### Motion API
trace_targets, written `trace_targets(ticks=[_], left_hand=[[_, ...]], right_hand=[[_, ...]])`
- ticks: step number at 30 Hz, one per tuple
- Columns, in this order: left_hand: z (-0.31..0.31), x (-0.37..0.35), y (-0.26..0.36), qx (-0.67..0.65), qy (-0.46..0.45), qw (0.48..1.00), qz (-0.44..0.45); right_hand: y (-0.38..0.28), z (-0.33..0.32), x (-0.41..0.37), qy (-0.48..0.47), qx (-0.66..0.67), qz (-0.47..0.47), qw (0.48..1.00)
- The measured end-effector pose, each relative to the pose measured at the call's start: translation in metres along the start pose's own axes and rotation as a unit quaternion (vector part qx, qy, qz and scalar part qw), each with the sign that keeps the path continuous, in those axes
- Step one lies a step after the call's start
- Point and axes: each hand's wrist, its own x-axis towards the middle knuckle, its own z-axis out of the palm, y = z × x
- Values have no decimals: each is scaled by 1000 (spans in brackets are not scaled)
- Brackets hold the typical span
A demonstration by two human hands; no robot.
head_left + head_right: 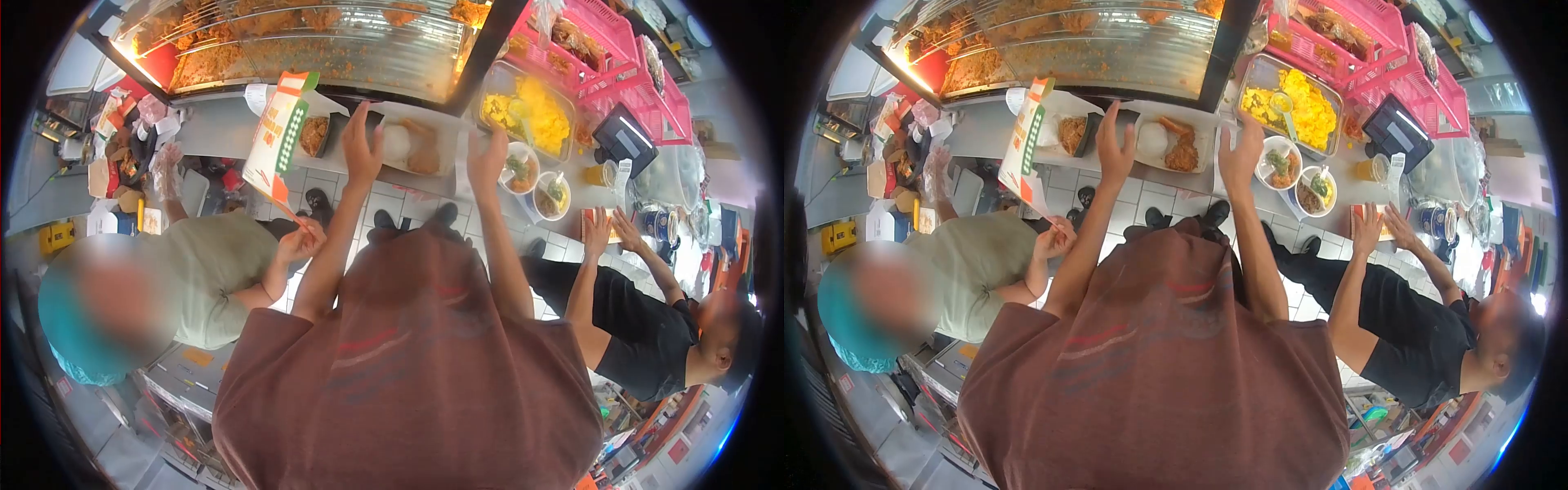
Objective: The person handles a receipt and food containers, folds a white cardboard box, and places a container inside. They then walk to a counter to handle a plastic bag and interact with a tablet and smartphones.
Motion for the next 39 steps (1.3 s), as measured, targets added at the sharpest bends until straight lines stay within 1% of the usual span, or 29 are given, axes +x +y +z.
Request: trace_targets(ticks=[1,2,4,5,6,8,9,10,11,12,14,15,16,18,19,22,25,26,27,28,30,31,32,34,35,36,37,38,39], left_hand=[[4,14,6,-32,-5,999,41],[7,15,-5,-31,-7,999,42],[6,21,-34,-40,-193,980,-20],[-8,32,-25,-110,-314,925,-184],[-2,24,-27,-110,-310,926,-182],[26,-14,-46,-25,-180,982,-41],[31,-21,-47,-8,-181,983,0],[36,-24,-52,-8,-182,983,-1],[37,-25,-53,-94,-232,959,-133],[37,-25,-54,-177,-275,908,-261],[35,-22,-70,-154,-243,915,-282],[36,-21,-77,-133,-209,920,-303],[27,-11,-63,-134,-210,920,-302],[-7,14,-16,-54,-248,889,-381],[-10,14,-15,-53,-249,887,-385],[-16,11,-21,-63,-247,870,-422],[-13,-1,-33,-74,-282,864,-410],[-13,-8,-33,-85,-280,875,-385],[-9,-12,-39,-96,-274,888,-357],[0,-8,-45,-97,-264,894,-349],[6,-31,-53,-27,-277,919,-279],[7,-36,-53,-23,-291,901,-320],[5,-38,-45,-19,-292,899,-325],[1,-33,-25,34,-184,960,-209],[-7,-19,-10,34,-185,960,-208],[-15,-3,7,48,-279,955,-88],[-20,2,17,61,-367,928,32],[-18,0,15,61,-371,926,26],[-12,2,9,91,-437,894,39]], right_hand=[[-3,-2,9,-86,82,34,992],[-9,-9,10,-86,82,36,992],[-21,-19,15,-262,111,242,928],[-3,-5,0,-290,132,263,911],[14,13,-25,-289,133,259,912],[31,43,-73,-190,86,131,969],[25,50,-79,-190,86,132,969],[20,57,-86,-190,136,194,953],[14,59,-88,-189,184,256,930],[14,56,-84,-190,185,258,929],[17,44,-59,-263,226,371,861],[6,30,-39,-283,165,413,850],[9,25,-30,-282,165,413,850],[20,21,-16,-309,184,438,824],[17,18,-10,-300,201,471,805],[5,10,2,-317,197,466,802],[15,14,-6,-357,178,437,807],[20,16,-11,-384,173,414,807],[20,21,-16,-367,214,422,801],[23,21,-18,-378,155,374,832],[41,33,-36,-350,113,296,882],[46,36,-44,-356,115,297,879],[38,32,-40,-343,116,317,877],[22,20,-29,-330,117,340,873],[15,14,-19,-323,101,166,926],[11,9,-9,-305,80,-16,949],[10,8,1,-307,80,-15,948],[13,10,9,-416,101,-76,900],[17,13,9,-518,122,-134,836]])
